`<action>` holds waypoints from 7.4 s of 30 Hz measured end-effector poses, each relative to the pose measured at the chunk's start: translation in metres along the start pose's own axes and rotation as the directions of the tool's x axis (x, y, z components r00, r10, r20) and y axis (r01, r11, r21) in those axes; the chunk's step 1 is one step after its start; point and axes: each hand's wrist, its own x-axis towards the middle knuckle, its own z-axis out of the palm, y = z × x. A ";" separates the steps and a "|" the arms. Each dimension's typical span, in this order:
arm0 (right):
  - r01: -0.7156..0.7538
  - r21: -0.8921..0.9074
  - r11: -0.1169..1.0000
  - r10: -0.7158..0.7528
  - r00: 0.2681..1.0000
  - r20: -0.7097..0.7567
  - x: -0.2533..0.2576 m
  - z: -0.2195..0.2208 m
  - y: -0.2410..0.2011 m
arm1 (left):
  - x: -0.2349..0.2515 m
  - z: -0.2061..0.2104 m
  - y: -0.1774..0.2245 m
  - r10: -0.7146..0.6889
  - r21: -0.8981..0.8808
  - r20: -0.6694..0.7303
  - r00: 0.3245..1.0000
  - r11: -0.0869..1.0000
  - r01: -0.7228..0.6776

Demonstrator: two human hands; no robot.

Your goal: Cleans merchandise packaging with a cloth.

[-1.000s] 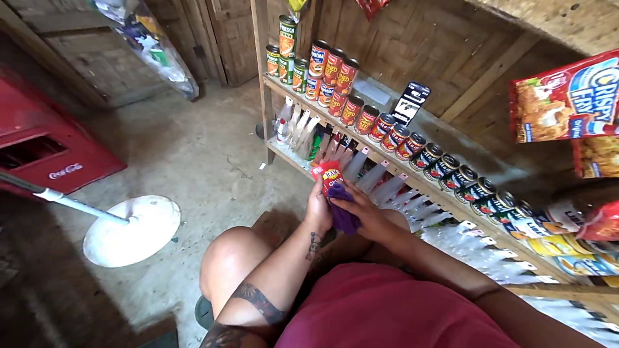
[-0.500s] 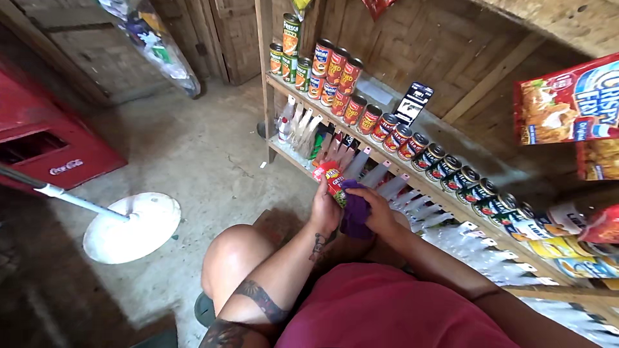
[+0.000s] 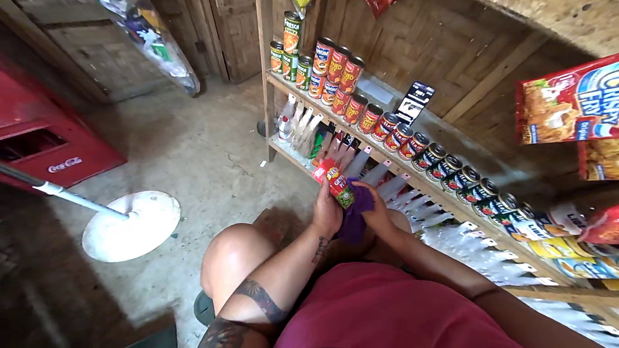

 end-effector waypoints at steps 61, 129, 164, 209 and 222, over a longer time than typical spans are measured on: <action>-0.499 0.668 0.551 0.653 0.757 0.027 -0.004 0.000 -0.018 | -0.005 0.001 -0.007 -0.043 0.113 0.090 0.995 0.993 0.032; 0.427 -0.356 0.831 -0.396 0.904 0.160 0.006 -0.037 -0.002 | 0.002 0.002 -0.008 -0.272 0.159 -0.107 0.956 0.945 0.286; -0.074 -0.199 0.977 0.089 0.994 0.070 0.011 -0.031 0.001 | -0.001 0.004 -0.011 -0.176 0.161 -0.073 0.982 0.969 0.186; 0.109 -0.417 0.902 -0.096 0.994 0.051 0.005 -0.031 -0.003 | -0.004 0.005 -0.018 -0.238 0.135 -0.101 0.966 0.959 0.250; 0.083 -0.328 0.941 -0.081 0.996 0.020 0.005 -0.030 0.007 | -0.003 0.005 -0.011 -0.234 0.151 -0.128 0.964 0.956 0.252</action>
